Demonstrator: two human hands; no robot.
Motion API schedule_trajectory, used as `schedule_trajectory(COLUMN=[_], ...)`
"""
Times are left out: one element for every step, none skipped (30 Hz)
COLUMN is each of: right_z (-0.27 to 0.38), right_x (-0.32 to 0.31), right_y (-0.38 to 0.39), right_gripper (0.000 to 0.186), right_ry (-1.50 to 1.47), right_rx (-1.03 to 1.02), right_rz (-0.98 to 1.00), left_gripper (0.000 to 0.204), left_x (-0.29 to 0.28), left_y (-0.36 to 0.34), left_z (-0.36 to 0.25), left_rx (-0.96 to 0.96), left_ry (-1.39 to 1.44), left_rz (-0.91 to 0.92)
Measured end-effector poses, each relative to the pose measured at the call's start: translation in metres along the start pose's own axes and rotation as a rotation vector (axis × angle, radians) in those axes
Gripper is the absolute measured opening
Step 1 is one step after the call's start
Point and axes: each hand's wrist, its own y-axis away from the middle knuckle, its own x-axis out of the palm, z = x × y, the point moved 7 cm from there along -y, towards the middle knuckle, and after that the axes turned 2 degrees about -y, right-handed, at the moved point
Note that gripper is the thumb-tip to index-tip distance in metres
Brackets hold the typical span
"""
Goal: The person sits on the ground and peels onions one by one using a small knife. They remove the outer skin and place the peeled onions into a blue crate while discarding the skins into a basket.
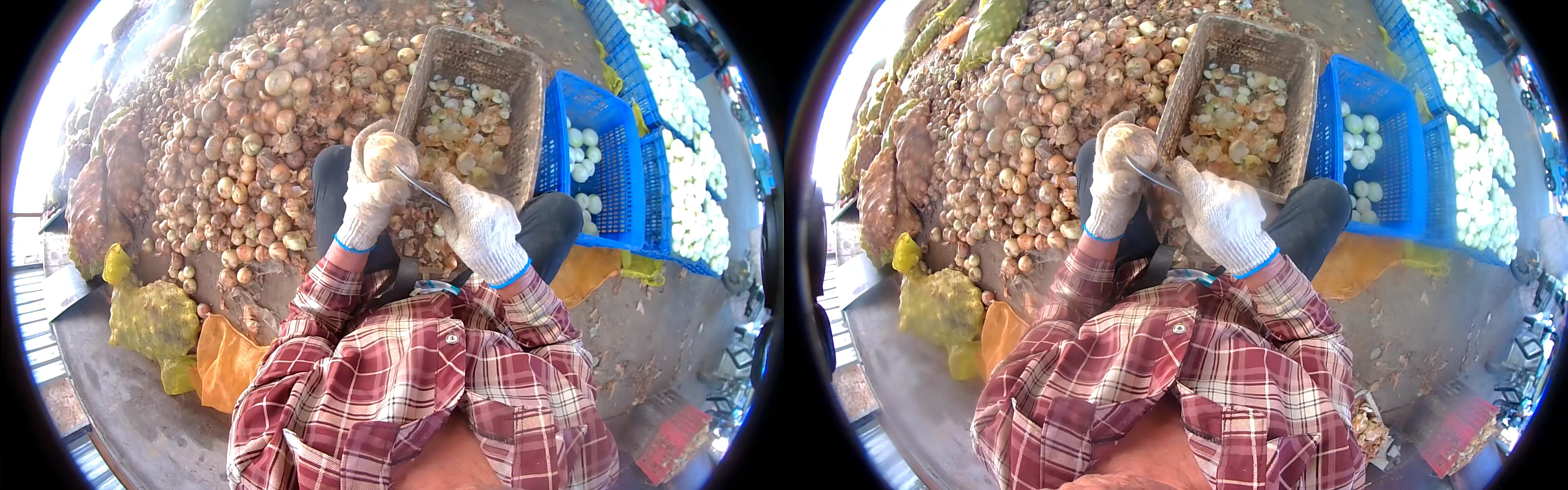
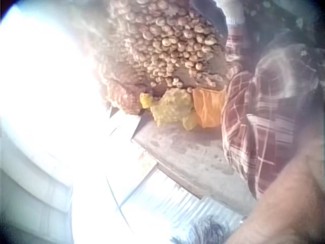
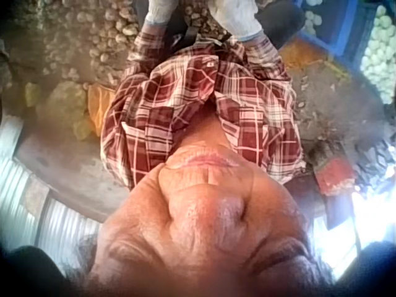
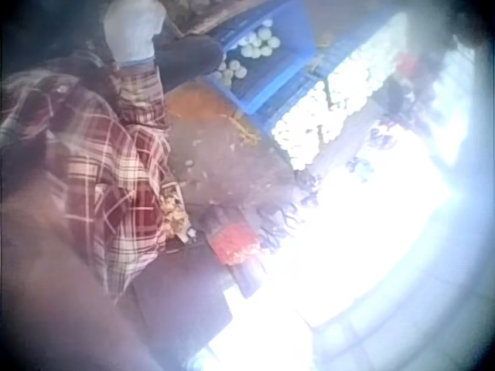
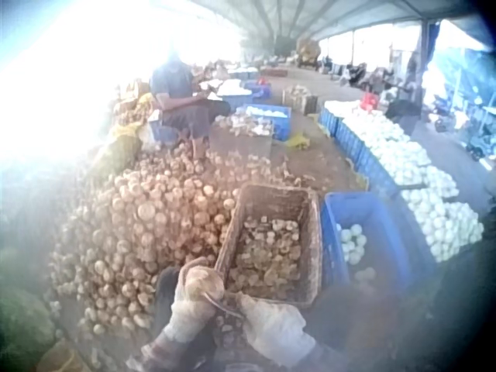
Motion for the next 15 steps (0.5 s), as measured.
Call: schedule_trajectory(right_z=[0.0, 0.0, 0.001, 0.002, 0.002, 0.004, 0.005, 0.005, 0.002, -0.002, -0.007, -0.011, -0.016, -0.022, -0.021], right_x=[-0.001, -0.001, -0.002, -0.003, -0.003, -0.004, -0.004, -0.004, -0.001, 0.002, 0.006, 0.011, 0.016, 0.022, 0.022], right_y=[0.001, 0.002, 0.001, 0.001, 0.0, 0.001, 0.003, 0.004, 0.005, 0.005, 0.005, 0.005, 0.004, 0.004, 0.001], right_gripper=[0.044, 0.043, 0.043, 0.044, 0.045, 0.044, 0.043, 0.042, 0.041, 0.039, 0.037, 0.035, 0.033, 0.032, 0.013], right_ry=[0.002, 0.004, -0.018, -0.04, -0.062, -0.057, -0.053, -0.048, -0.029, -0.009, 0.011, 0.028, 0.045, 0.063, 0.083], right_rx=[0.003, 0.006, 0.039, 0.073, 0.106, 0.095, 0.085, 0.074, 0.094, 0.114, 0.134, 0.151, 0.166, 0.182, 0.098], right_rz=[-0.006, -0.011, 0.011, 0.033, 0.055, 0.036, 0.016, -0.003, 0.007, 0.017, 0.027, 0.048, 0.07, 0.092, -0.019], left_gripper=[0.104, 0.105, 0.106, 0.107, 0.108, 0.11, 0.111, 0.112, 0.112, 0.112, 0.109, 0.107, 0.104, 0.098, 0.093], left_x=[0.007, 0.01, 0.013, 0.014, 0.01, 0.005, 0.001, -0.001, 0.0, 0.001, 0.002, 0.006, 0.01, 0.012, 0.015], left_y=[0.002, 0.003, 0.005, 0.005, 0.005, 0.005, 0.006, 0.006, 0.006, 0.007, 0.008, 0.011, 0.013, 0.012, 0.012], left_z=[-0.005, -0.01, -0.016, -0.021, -0.023, -0.022, -0.023, -0.022, -0.023, -0.023, -0.022, -0.02, -0.019, -0.013, -0.007], left_rx=[0.015, 0.041, 0.064, 0.087, 0.15, 0.218, 0.286, 0.298, 0.305, 0.311, 0.291, 0.275, 0.258, 0.179, 0.101], left_ry=[0.0, -0.039, -0.08, -0.121, -0.218, -0.309, -0.4, -0.442, -0.483, -0.525, -0.525, -0.529, -0.532, -0.415, -0.298], left_rz=[0.022, 0.012, 0.001, -0.01, -0.022, -0.035, -0.049, -0.044, -0.038, -0.032, -0.032, -0.033, -0.035, -0.044, -0.053])
